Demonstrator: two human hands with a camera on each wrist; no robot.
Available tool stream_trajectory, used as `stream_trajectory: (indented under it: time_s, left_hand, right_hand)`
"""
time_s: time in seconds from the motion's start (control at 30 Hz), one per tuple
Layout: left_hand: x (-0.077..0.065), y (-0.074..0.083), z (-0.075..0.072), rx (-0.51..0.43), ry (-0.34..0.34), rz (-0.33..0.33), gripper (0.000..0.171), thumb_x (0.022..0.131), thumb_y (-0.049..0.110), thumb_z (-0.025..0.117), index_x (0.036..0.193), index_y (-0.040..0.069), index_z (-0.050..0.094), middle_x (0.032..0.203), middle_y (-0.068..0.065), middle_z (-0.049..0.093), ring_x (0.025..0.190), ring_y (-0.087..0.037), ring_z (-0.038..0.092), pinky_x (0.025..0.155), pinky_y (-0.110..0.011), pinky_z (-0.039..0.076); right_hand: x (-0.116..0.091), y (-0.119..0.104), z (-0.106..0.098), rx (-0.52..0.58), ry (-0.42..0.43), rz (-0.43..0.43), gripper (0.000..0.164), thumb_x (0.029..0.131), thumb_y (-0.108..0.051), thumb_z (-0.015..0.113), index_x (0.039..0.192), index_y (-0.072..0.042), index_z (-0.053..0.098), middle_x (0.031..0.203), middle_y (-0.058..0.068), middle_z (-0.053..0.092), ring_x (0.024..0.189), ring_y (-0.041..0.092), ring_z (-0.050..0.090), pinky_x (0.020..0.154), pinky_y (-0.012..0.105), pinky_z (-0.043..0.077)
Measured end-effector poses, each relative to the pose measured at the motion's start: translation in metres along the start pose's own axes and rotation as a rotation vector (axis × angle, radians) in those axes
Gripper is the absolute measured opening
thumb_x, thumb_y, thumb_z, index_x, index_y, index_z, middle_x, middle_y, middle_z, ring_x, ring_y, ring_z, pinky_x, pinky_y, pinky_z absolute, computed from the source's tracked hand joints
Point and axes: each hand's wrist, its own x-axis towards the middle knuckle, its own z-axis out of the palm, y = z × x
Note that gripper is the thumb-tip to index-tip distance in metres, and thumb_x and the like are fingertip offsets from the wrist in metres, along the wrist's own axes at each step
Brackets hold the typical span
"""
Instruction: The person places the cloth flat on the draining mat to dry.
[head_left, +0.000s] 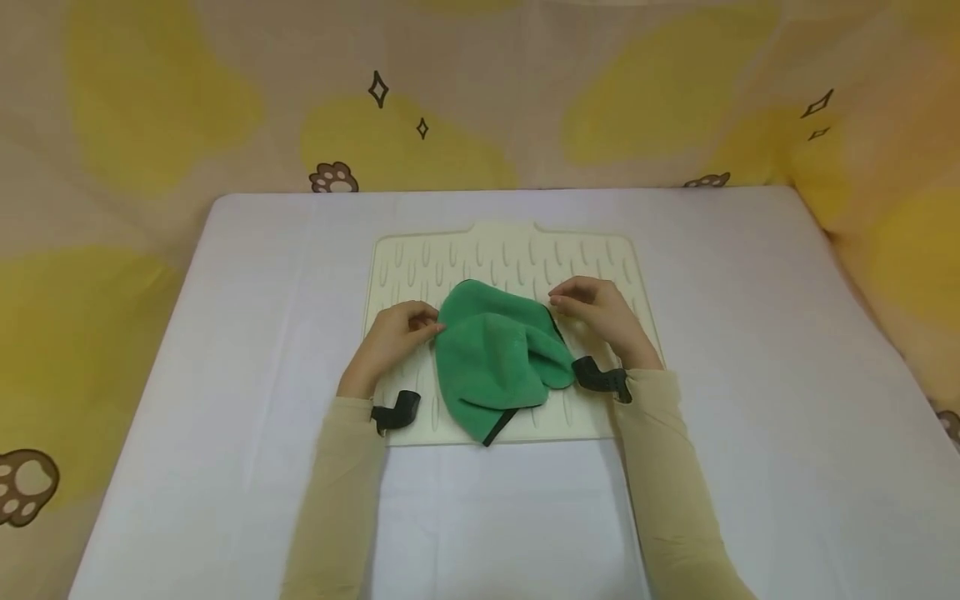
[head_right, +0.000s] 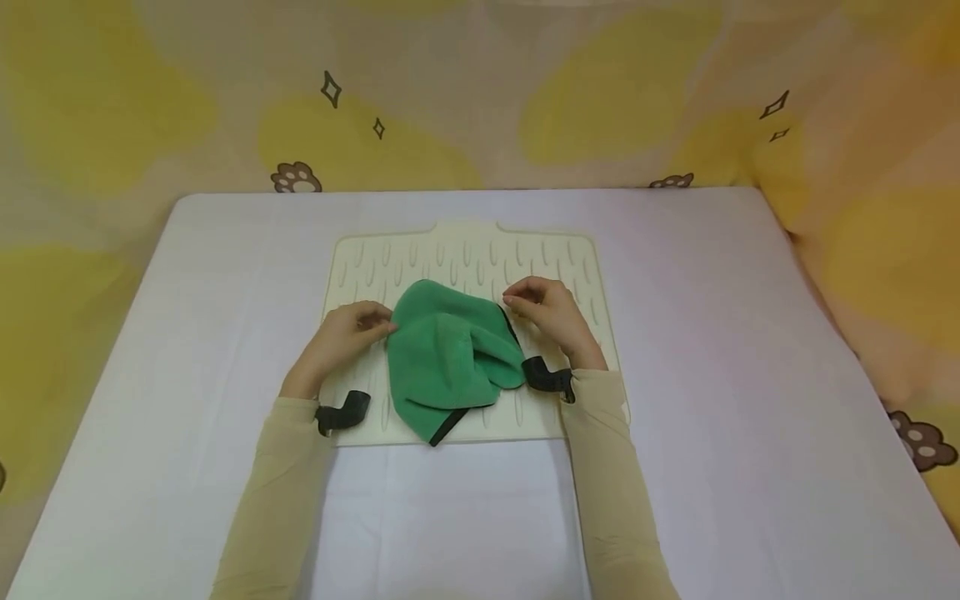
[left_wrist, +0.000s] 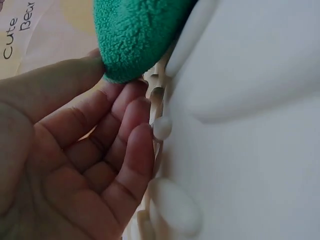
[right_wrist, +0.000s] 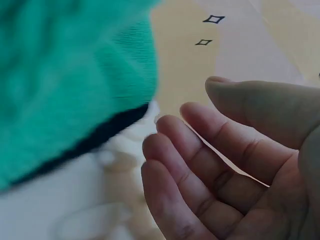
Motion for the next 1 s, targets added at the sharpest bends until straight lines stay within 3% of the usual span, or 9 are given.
stream_trajectory:
  time_s: [0.2,0.43,0.6,0.77,1.0]
  left_hand:
    - [-0.006,-0.006,0.008,-0.069,0.032,0.001,0.021,0.090,0.019,0.066,0.101,0.002,0.066,0.094,-0.010,0.066,0.086,-0.022,0.061,0.078,-0.035,0.049]
    - [-0.006,-0.007,0.007,-0.111,0.052,0.035,0.017,0.091,0.016,0.065,0.099,0.002,0.066,0.090,-0.010,0.067,0.079,-0.020,0.061,0.071,-0.032,0.049]
    - [-0.003,-0.004,0.005,-0.161,0.033,0.060,0.015,0.092,0.013,0.063,0.099,0.000,0.064,0.091,-0.011,0.066,0.076,-0.020,0.062,0.069,-0.033,0.050]
    - [0.000,-0.004,0.005,-0.176,0.016,0.050,0.015,0.093,0.013,0.061,0.100,0.000,0.061,0.097,-0.014,0.066,0.084,-0.022,0.065,0.071,-0.032,0.051]
    - [0.002,-0.004,0.006,-0.252,-0.060,0.053,0.012,0.096,0.011,0.055,0.101,0.000,0.053,0.091,-0.012,0.064,0.078,-0.018,0.058,0.069,-0.027,0.046]
  right_hand:
    - [-0.004,0.014,0.012,0.078,-0.013,0.066,0.024,0.091,-0.020,0.065,0.104,0.000,0.067,0.094,0.009,0.068,0.087,0.019,0.061,0.080,0.028,0.048]
    - [-0.001,0.015,0.016,0.096,-0.015,0.047,0.025,0.089,-0.021,0.068,0.103,-0.001,0.067,0.093,0.010,0.068,0.087,0.020,0.060,0.077,0.028,0.048]
    - [0.003,0.013,0.014,0.028,-0.036,0.072,0.027,0.088,-0.024,0.069,0.106,-0.004,0.068,0.094,0.008,0.067,0.089,0.020,0.059,0.082,0.030,0.045]
    - [0.006,0.011,0.012,-0.031,-0.062,0.086,0.029,0.087,-0.023,0.070,0.108,-0.004,0.066,0.093,0.009,0.066,0.088,0.021,0.059,0.084,0.033,0.044]
    - [0.008,0.013,0.011,-0.038,-0.065,0.108,0.028,0.089,-0.024,0.068,0.108,-0.003,0.067,0.094,0.009,0.066,0.089,0.021,0.058,0.084,0.033,0.044]
